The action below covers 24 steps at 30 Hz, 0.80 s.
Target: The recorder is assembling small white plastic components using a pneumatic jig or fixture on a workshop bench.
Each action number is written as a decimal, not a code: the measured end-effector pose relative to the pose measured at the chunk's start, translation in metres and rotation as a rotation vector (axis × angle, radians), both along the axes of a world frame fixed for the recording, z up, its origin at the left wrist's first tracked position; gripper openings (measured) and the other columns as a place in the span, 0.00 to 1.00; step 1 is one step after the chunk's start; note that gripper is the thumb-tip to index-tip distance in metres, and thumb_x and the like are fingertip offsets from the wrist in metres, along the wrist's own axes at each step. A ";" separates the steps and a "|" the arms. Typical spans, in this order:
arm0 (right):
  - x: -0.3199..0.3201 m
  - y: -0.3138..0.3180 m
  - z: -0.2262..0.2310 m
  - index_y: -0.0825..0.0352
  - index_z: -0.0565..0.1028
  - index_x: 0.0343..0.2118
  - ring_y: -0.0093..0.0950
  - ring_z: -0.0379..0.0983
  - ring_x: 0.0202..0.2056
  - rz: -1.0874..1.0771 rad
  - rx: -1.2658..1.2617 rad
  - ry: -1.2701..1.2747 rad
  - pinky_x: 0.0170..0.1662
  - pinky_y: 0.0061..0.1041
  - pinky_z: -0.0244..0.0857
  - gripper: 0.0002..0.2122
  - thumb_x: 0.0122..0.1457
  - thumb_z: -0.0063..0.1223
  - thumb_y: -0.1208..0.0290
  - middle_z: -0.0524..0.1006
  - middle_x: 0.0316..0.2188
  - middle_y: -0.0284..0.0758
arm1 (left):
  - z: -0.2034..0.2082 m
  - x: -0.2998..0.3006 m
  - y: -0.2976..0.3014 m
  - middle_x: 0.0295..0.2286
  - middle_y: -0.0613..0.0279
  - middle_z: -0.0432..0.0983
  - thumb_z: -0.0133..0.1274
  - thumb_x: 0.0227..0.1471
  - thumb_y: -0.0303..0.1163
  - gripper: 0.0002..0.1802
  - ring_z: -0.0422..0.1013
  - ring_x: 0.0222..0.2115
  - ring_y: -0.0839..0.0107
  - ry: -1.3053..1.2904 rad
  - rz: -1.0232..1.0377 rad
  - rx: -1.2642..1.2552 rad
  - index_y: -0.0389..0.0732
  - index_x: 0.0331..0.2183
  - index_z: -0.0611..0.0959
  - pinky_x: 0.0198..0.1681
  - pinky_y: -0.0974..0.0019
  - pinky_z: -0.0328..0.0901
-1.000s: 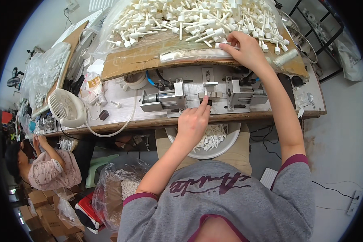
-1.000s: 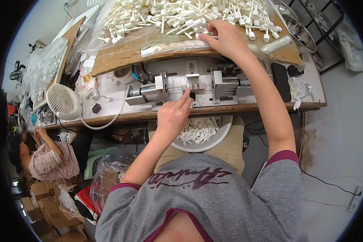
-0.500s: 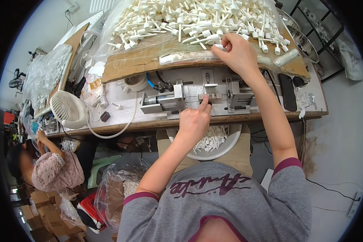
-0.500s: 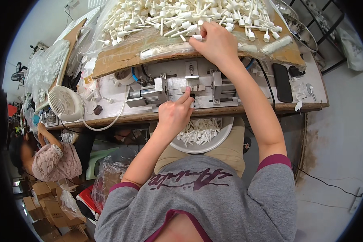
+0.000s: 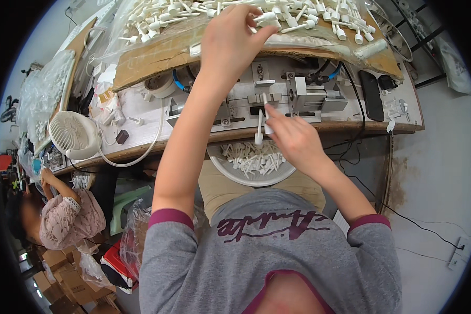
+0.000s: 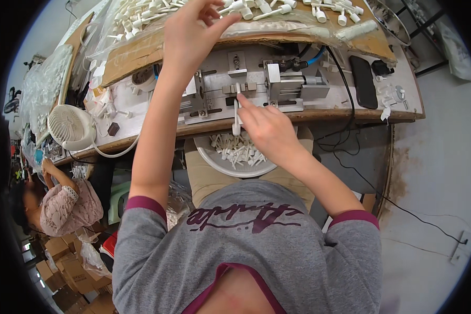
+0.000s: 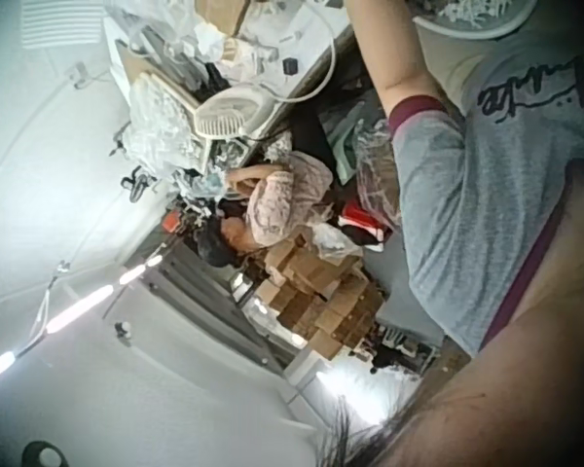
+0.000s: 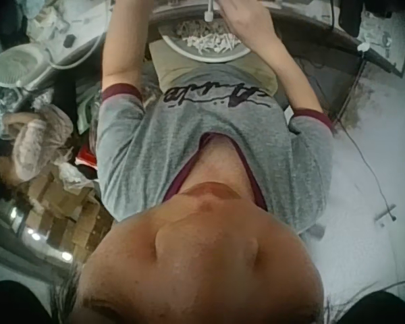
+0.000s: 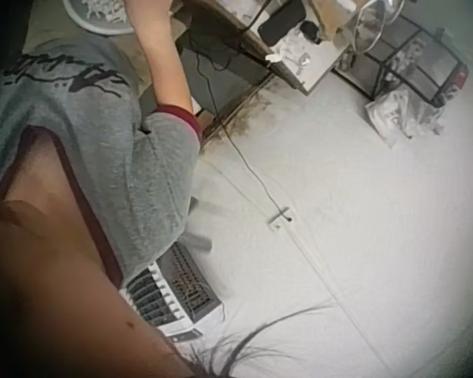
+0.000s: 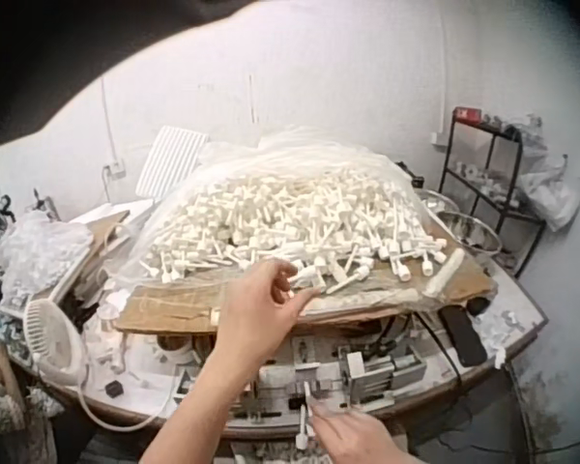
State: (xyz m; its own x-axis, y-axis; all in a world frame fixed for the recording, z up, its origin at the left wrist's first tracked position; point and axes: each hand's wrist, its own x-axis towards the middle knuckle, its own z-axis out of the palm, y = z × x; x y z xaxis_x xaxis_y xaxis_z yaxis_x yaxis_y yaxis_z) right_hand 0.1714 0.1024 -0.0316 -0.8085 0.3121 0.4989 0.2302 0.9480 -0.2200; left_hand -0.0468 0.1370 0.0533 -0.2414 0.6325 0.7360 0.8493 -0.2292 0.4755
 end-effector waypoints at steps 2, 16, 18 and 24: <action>-0.010 -0.001 -0.007 0.69 0.72 0.34 0.29 0.78 0.27 -0.020 0.084 -0.106 0.34 0.25 0.70 0.10 0.46 0.55 0.77 0.76 0.51 0.47 | -0.012 -0.006 0.038 0.26 0.55 0.78 0.64 0.47 0.38 0.15 0.76 0.27 0.62 0.126 0.096 -0.035 0.36 0.32 0.84 0.30 0.62 0.69; -0.029 0.025 0.026 0.66 0.75 0.37 0.32 0.77 0.23 -0.013 -0.166 -0.200 0.29 0.29 0.71 0.10 0.52 0.60 0.71 0.81 0.40 0.41 | 0.002 0.008 -0.047 0.32 0.64 0.80 0.68 0.43 0.28 0.16 0.76 0.31 0.78 -0.275 -0.208 -0.199 0.42 0.38 0.87 0.33 0.72 0.72; -0.025 0.048 0.046 0.63 0.77 0.38 0.31 0.79 0.26 -0.044 -0.289 -0.041 0.31 0.30 0.71 0.11 0.54 0.60 0.67 0.81 0.35 0.37 | -0.007 0.015 -0.074 0.37 0.63 0.80 0.67 0.43 0.26 0.17 0.76 0.32 0.75 -0.287 -0.207 -0.228 0.43 0.40 0.87 0.35 0.71 0.73; -0.026 0.172 0.087 0.66 0.78 0.40 0.35 0.75 0.36 -0.308 0.201 0.126 0.41 0.33 0.68 0.10 0.56 0.59 0.70 0.79 0.36 0.37 | -0.063 0.040 -0.126 0.49 0.57 0.77 0.65 0.44 0.27 0.16 0.79 0.34 0.67 0.018 -0.139 -0.324 0.41 0.39 0.86 0.38 0.66 0.73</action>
